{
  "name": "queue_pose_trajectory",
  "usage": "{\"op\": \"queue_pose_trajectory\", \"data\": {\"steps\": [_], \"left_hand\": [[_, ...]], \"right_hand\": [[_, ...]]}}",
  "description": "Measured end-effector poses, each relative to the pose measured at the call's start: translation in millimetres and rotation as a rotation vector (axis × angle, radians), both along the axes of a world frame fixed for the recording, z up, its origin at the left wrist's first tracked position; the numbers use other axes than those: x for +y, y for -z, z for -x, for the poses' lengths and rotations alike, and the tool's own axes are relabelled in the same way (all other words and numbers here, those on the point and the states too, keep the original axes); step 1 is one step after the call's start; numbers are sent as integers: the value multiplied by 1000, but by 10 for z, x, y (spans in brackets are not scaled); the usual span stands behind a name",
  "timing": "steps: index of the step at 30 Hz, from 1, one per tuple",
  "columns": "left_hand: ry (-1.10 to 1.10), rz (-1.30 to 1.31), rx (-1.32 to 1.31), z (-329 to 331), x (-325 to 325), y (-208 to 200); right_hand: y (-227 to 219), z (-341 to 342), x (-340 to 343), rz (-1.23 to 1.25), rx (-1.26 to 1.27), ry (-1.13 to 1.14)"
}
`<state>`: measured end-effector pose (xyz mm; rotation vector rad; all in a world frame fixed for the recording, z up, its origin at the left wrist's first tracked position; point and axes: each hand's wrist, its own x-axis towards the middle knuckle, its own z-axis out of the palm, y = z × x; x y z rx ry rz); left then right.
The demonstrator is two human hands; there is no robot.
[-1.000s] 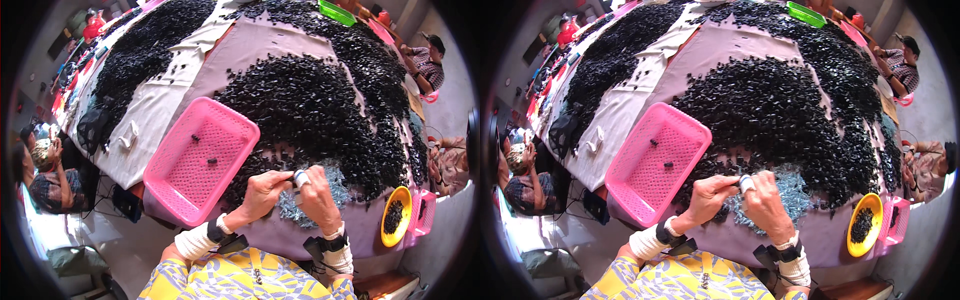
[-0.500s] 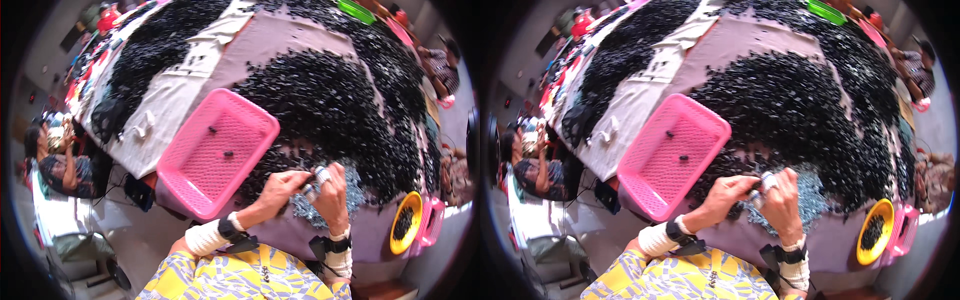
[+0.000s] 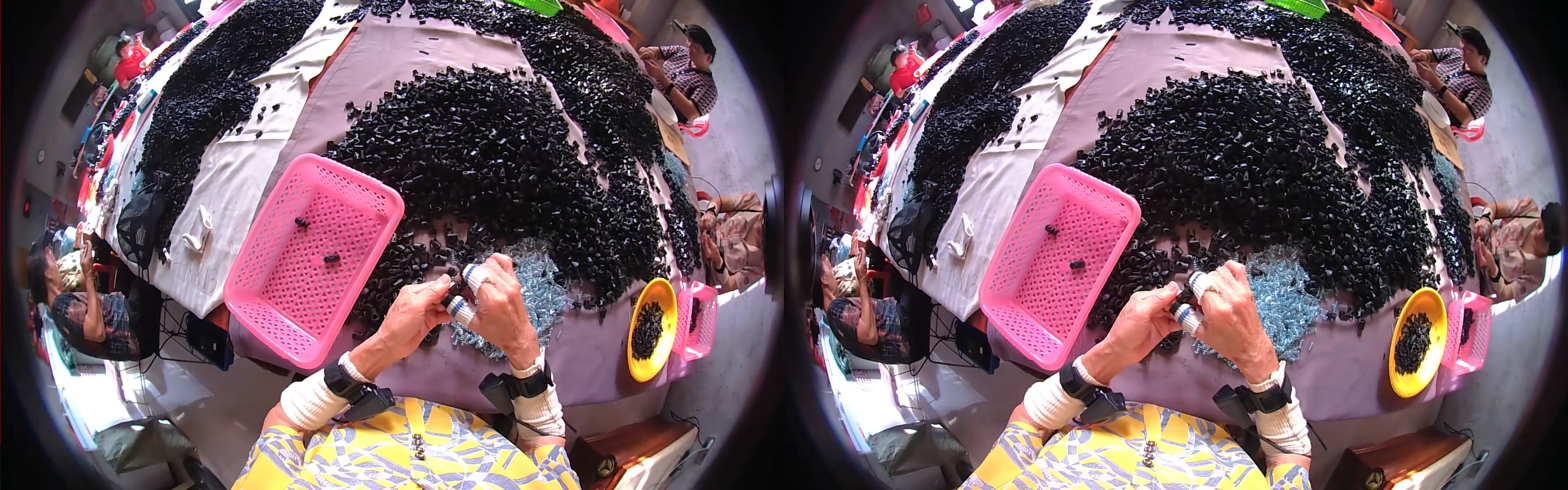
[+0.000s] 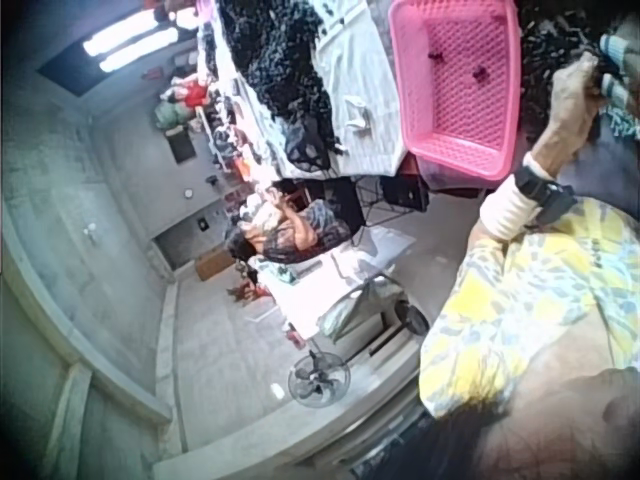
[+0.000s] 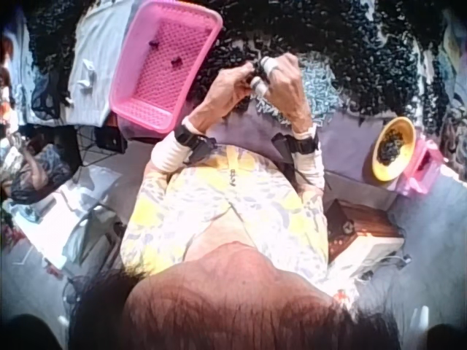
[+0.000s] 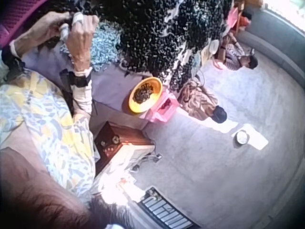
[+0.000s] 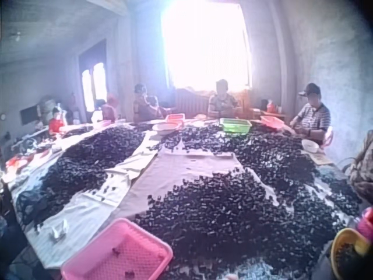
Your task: The person picks up black plastic pieces and small white and blue components from a table by hand. They assemble the two parts together and place the finished items into a pink basket.
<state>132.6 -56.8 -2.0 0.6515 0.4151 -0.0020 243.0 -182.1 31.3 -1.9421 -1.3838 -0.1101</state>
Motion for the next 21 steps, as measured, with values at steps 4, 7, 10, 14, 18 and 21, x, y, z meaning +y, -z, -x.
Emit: {"op": "queue_pose_trajectory", "data": {"steps": [4, 7, 10, 14, 18, 21], "left_hand": [[43, -68, 49, 38, -10, 69], [73, -156, 103, 26, -56, 59], [91, -212, 68, 36, -66, -42], [104, -206, 8, 115, -27, -87], [133, -238, -22, 149, -35, 11], [147, -273, -39, 188, -9, -15]], "right_hand": [[47, 7, 1, -17, -13, -59], [104, 4, -20, -48, -44, -64], [69, 29, 0, -53, -13, -82], [73, 88, 37, -17, -45, -91], [71, 110, -3, 25, -64, -128], [85, 125, 21, -26, -71, -153]]}}
